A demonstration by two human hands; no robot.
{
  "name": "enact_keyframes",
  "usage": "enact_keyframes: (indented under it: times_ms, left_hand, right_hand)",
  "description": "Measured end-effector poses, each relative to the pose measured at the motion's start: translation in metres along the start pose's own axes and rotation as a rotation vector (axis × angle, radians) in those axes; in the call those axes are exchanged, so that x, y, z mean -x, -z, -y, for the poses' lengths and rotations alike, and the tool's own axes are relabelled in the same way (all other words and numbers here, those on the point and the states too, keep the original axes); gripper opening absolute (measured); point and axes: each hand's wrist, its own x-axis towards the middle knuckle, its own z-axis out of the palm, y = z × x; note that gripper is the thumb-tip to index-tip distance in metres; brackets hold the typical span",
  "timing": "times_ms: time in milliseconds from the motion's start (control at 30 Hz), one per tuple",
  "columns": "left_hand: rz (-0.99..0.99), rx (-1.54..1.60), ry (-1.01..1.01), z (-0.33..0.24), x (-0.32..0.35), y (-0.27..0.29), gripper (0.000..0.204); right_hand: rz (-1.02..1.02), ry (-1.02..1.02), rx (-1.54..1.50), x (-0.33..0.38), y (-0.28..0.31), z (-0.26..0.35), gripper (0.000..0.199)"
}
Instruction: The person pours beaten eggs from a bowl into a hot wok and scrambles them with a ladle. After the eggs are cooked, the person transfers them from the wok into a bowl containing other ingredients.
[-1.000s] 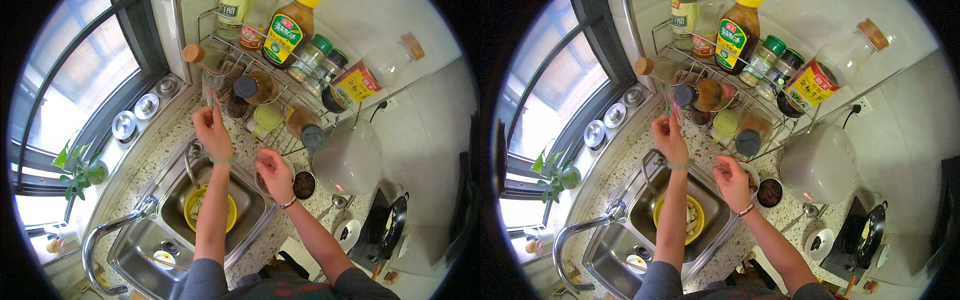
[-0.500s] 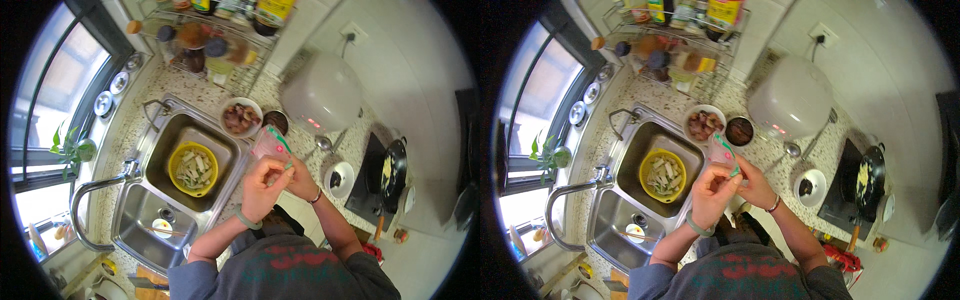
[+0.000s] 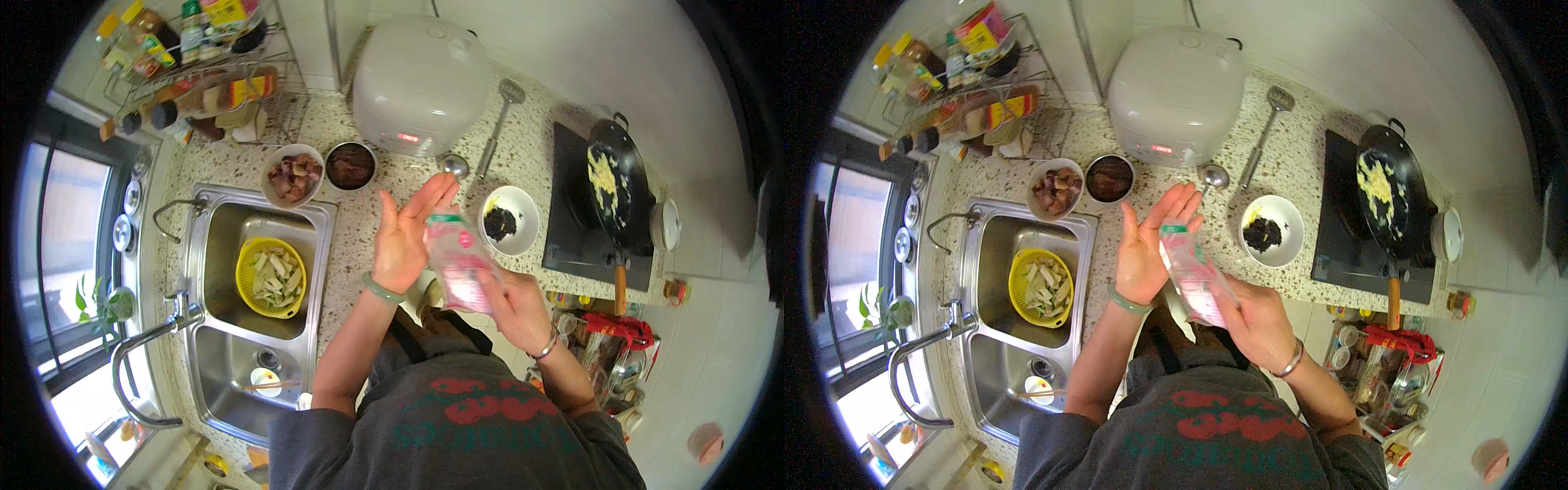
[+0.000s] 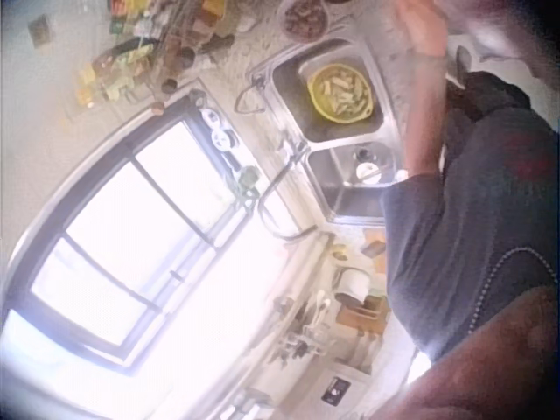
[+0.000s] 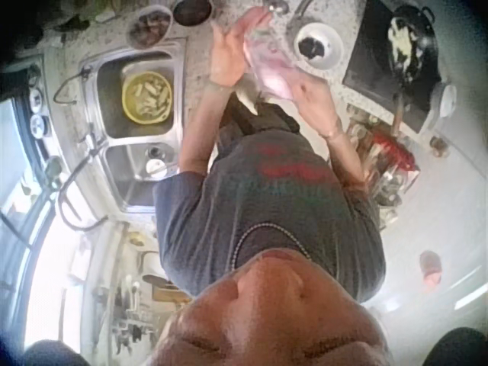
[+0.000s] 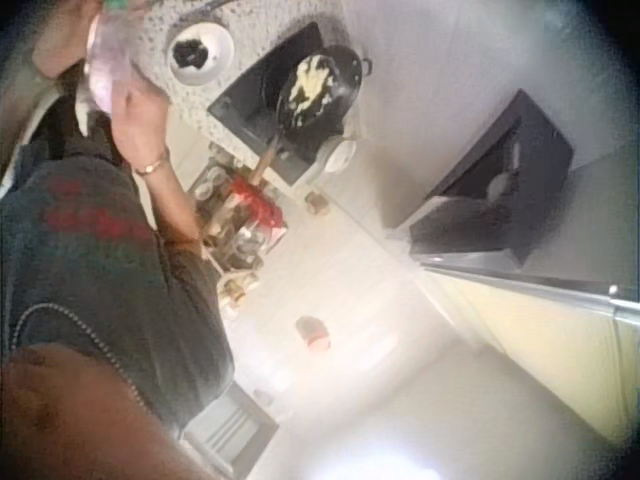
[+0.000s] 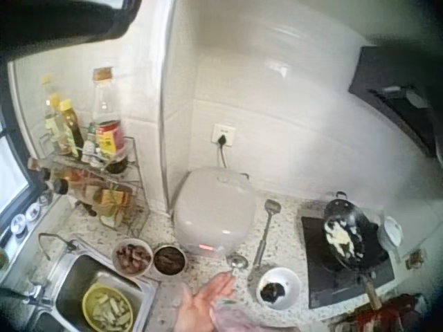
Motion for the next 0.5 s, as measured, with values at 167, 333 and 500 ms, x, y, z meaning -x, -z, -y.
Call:
enact_keyframes:
  times_ms: [167,333,500]
  left_hand:
    - [0.05,0.079,0.063,0.037,-0.016,-0.012,0.078]
    - [0.075,0.037,0.098,0.061,-0.021,-0.02,0.077]
    - [0.067,0.046,0.12,0.08,-0.027,-0.024,0.076]
  right_hand:
    - [0.013,-0.188,0.03,0.018,0.018,-0.018,0.028]
    - [-0.084,-0.057,-0.009,0.035,0.02,-0.045,0.027]
    - [-0.067,-0.143,-0.074,0.046,0.03,-0.063,0.027]
